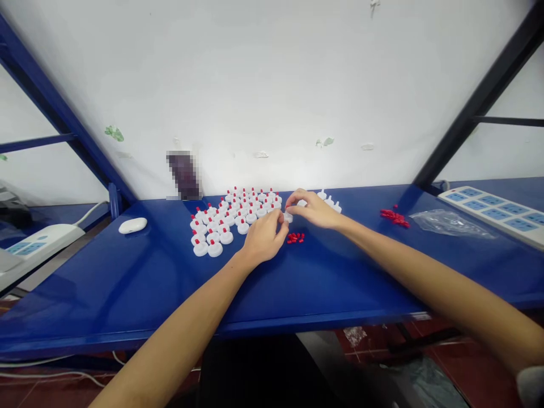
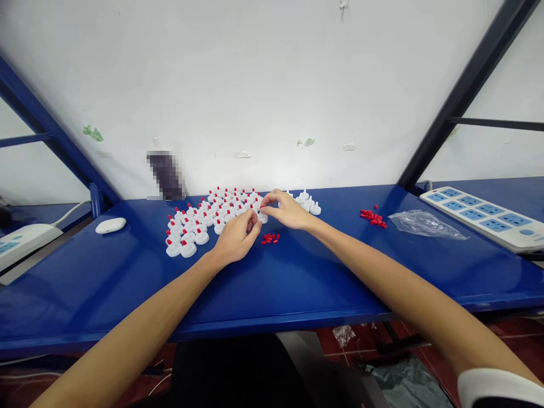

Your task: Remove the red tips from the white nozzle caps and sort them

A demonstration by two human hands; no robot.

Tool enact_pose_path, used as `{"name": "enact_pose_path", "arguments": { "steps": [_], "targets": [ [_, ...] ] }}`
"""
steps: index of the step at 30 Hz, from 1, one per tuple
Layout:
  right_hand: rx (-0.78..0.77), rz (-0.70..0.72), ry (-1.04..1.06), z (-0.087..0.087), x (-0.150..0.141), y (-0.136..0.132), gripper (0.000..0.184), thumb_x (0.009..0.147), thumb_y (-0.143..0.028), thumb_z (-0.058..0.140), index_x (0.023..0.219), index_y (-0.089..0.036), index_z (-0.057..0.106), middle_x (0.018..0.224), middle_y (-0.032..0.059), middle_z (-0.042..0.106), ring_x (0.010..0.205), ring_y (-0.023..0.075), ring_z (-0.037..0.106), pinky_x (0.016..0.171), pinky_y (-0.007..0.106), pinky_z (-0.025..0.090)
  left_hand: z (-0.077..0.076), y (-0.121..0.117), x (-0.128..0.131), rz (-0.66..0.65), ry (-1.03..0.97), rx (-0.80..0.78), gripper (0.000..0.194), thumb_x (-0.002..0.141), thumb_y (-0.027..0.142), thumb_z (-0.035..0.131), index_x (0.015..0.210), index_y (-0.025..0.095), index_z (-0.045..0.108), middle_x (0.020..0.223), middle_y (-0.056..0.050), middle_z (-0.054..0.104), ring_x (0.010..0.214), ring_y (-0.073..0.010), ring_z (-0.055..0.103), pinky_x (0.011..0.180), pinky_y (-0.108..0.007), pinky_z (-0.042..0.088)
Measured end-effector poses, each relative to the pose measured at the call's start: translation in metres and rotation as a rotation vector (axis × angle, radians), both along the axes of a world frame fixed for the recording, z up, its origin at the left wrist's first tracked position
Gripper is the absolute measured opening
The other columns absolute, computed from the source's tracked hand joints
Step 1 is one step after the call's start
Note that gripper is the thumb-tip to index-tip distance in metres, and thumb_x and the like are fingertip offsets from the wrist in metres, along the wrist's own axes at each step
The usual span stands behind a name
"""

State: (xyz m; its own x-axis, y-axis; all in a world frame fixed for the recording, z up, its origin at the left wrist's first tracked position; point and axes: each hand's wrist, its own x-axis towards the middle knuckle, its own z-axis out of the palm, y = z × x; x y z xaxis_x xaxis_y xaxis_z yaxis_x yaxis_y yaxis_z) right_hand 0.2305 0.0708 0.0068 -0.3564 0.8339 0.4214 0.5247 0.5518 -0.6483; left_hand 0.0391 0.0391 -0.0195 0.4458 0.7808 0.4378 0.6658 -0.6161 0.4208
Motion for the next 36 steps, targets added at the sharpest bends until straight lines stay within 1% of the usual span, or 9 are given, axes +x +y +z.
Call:
{"name": "enact_pose_path", "arguments": {
  "steps": [4, 7, 13, 18, 22, 25, 29, 33, 36],
  "targets": [
    [-0.045, -0.01, 0.242, -0.005, 0.008, -0.008, 0.015, 0.078, -0.033, 0.066, 0.08, -0.018, 0.066, 0.081, 0.0021, 0.064, 0.078, 0.0173, 0.056, 0.074, 0.031, 0.042, 0.001, -0.001, 0.0, 0.023, 0.016, -0.002, 0.018, 0.094, 0.039, 0.046, 0.091, 0.021, 0.049, 0.074, 0.001, 0.057, 0.065, -0.0153, 0.051, 0.062, -0.028, 0.033],
    [-0.071, 0.029, 0.318, -0.008, 0.004, -0.018, 0.017, 0.078, -0.035, 0.069, 0.081, -0.019, 0.064, 0.077, 0.0013, 0.062, 0.07, 0.0154, 0.054, 0.069, 0.03, 0.043, 0.002, -0.003, 0.001, 0.019, 0.044, -0.022, 0.028, 0.094, 0.048, 0.045, 0.091, 0.021, 0.05, 0.073, 0.0, 0.057, 0.065, -0.0163, 0.053, 0.06, -0.028, 0.032],
    [0.041, 0.071, 0.149, -0.008, -0.011, -0.039, 0.017, 0.083, -0.036, 0.068, 0.086, -0.02, 0.069, 0.091, 0.0033, 0.054, 0.073, 0.0144, 0.051, 0.066, 0.03, 0.045, 0.0, -0.005, 0.002, 0.028, 0.149, -0.021, 0.031, 0.093, 0.048, 0.043, 0.094, 0.019, 0.056, 0.078, -0.004, 0.063, 0.066, -0.0201, 0.056, 0.058, -0.029, 0.028],
    [0.061, 0.071, 0.059, -0.009, -0.006, -0.034, 0.02, 0.086, -0.039, 0.066, 0.089, -0.02, 0.071, 0.098, 0.0058, 0.056, 0.091, 0.0187, 0.054, 0.072, 0.03, 0.045, 0.002, -0.005, 0.003, 0.042, 0.102, -0.038, 0.03, 0.09, 0.045, 0.048, 0.085, 0.019, 0.06, 0.073, -0.004, 0.063, 0.064, -0.0183, 0.055, 0.056, -0.028, 0.026],
    [0.072, 0.02, 0.141, -0.01, -0.001, -0.026, 0.029, 0.086, -0.046, 0.065, 0.082, -0.018, 0.062, 0.083, 0.0024, 0.058, 0.074, 0.0144, 0.051, 0.066, 0.028, 0.041, 0.005, -0.006, 0.004, 0.026, -0.02, -0.009, 0.038, 0.095, 0.048, 0.043, 0.076, 0.018, 0.055, 0.067, -0.001, 0.06, 0.058, -0.0144, 0.05, 0.057, -0.028, 0.027],
    [-0.024, 0.09, 0.227, -0.011, -0.005, -0.028, 0.033, 0.085, -0.05, 0.066, 0.078, -0.018, 0.058, 0.071, -0.0005, 0.057, 0.064, 0.0128, 0.051, 0.062, 0.027, 0.042, 0.004, -0.006, 0.003, -0.064, -0.062, 0.009, 0.029, 0.097, 0.036, 0.04, 0.076, 0.019, 0.051, 0.069, 0.0, 0.059, 0.059, -0.0135, 0.049, 0.058, -0.027, 0.029],
    [-0.12, 0.186, 0.277, -0.014, -0.015, -0.032, 0.031, 0.086, -0.048, 0.064, 0.079, -0.018, 0.059, 0.075, 0.0007, 0.063, 0.068, 0.0141, 0.058, 0.064, 0.027, 0.048, -0.001, -0.001, 0.001, -0.107, -0.084, 0.0, 0.017, 0.095, 0.029, 0.043, 0.081, 0.02, 0.046, 0.072, 0.0, 0.058, 0.06, -0.0139, 0.048, 0.057, -0.028, 0.029],
    [-0.101, 0.121, 0.295, -0.02, -0.013, -0.027, 0.032, 0.087, -0.048, 0.062, 0.079, -0.017, 0.062, 0.072, -0.0001, 0.062, 0.066, 0.0133, 0.057, 0.065, 0.028, 0.048, -0.006, 0.006, -0.001, -0.094, -0.114, -0.023, 0.015, 0.093, 0.028, 0.047, 0.081, 0.02, 0.048, 0.07, 0.002, 0.056, 0.063, -0.014, 0.049, 0.06, -0.028, 0.031],
    [-0.109, 0.062, 0.301, -0.023, -0.007, -0.022, 0.033, 0.086, -0.048, 0.062, 0.076, -0.017, 0.061, 0.066, -0.0015, 0.059, 0.06, 0.0121, 0.054, 0.061, 0.027, 0.046, -0.008, 0.012, -0.002, -0.089, -0.23, -0.115, 0.019, 0.093, 0.029, 0.046, 0.077, 0.019, 0.05, 0.064, 0.003, 0.053, 0.062, -0.0132, 0.048, 0.062, -0.027, 0.034]
  ]
}}
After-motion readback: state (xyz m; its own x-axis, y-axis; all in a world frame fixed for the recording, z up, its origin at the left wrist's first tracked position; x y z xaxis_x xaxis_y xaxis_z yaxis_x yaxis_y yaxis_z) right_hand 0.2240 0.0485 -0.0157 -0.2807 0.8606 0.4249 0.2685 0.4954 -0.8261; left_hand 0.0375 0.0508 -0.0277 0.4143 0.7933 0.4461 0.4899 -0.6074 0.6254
